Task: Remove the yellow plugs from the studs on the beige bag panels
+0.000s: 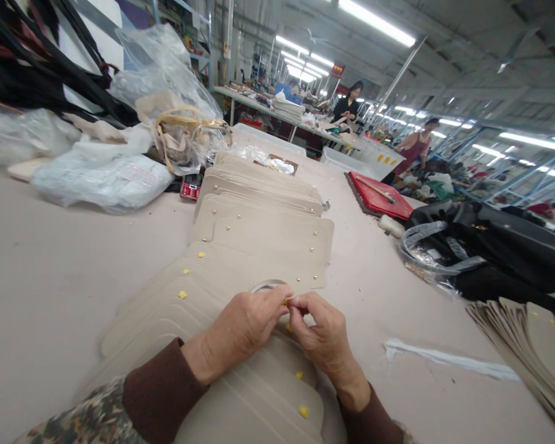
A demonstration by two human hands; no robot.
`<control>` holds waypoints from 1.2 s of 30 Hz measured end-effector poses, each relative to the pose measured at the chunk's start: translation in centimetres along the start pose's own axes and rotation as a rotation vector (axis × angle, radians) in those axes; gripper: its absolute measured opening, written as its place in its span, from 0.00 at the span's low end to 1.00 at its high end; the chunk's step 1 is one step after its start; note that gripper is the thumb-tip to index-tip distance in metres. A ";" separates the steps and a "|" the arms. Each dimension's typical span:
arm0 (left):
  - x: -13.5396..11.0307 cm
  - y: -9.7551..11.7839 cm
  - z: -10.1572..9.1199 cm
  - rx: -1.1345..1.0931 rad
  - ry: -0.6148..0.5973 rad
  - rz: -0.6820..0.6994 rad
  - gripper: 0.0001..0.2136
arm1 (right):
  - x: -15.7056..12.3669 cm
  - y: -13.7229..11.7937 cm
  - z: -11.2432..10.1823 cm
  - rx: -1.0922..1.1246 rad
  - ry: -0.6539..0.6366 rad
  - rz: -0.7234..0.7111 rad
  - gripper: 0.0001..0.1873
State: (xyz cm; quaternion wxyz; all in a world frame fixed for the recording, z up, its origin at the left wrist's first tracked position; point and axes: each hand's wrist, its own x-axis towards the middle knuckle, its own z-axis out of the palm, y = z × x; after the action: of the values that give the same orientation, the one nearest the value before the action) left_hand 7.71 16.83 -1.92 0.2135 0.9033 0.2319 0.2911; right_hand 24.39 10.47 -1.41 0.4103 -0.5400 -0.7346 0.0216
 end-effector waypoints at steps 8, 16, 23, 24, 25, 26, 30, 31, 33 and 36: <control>0.9 0.2 -0.4 -0.033 0.006 -0.072 0.09 | 1.1 -0.7 -0.3 -0.012 0.006 0.160 0.07; 0.6 0.1 -0.3 0.114 0.245 0.064 0.09 | 2.1 2.0 -0.2 0.453 0.020 0.853 0.11; 0.5 -0.7 0.6 0.405 -0.134 -0.085 0.05 | 2.3 6.9 -0.5 0.458 -0.080 0.960 0.21; 0.6 -0.6 0.7 0.414 -0.173 -0.098 0.05 | 2.3 7.1 -0.3 0.438 -0.090 0.954 0.21; 0.6 -0.6 0.7 0.419 -0.203 -0.109 0.06 | 2.3 7.2 0.0 0.416 -0.096 0.947 0.20; 0.7 -0.6 0.7 0.419 -0.227 -0.116 0.06 | 2.4 7.2 0.2 0.393 -0.102 0.938 0.20; 0.9 -0.4 0.5 0.391 -0.268 -0.141 0.06 | 2.7 7.3 1.1 0.285 -0.128 0.888 0.17; 0.9 -0.4 0.4 0.383 -0.270 -0.145 0.06 | 2.8 7.2 1.2 0.253 -0.136 0.872 0.16; 0.8 -0.4 0.4 0.373 -0.275 -0.151 0.06 | 3.1 7.2 1.3 0.190 -0.150 0.837 0.14; 0.7 -0.6 0.4 0.369 -0.275 -0.150 0.06 | 3.5 7.1 1.3 0.125 -0.169 0.798 0.10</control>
State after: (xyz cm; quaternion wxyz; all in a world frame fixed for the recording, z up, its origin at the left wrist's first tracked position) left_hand 8.34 17.57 -2.20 0.0953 0.9383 0.3166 0.1014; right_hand 28.83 16.83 -3.64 0.3403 -0.7527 -0.4959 0.2679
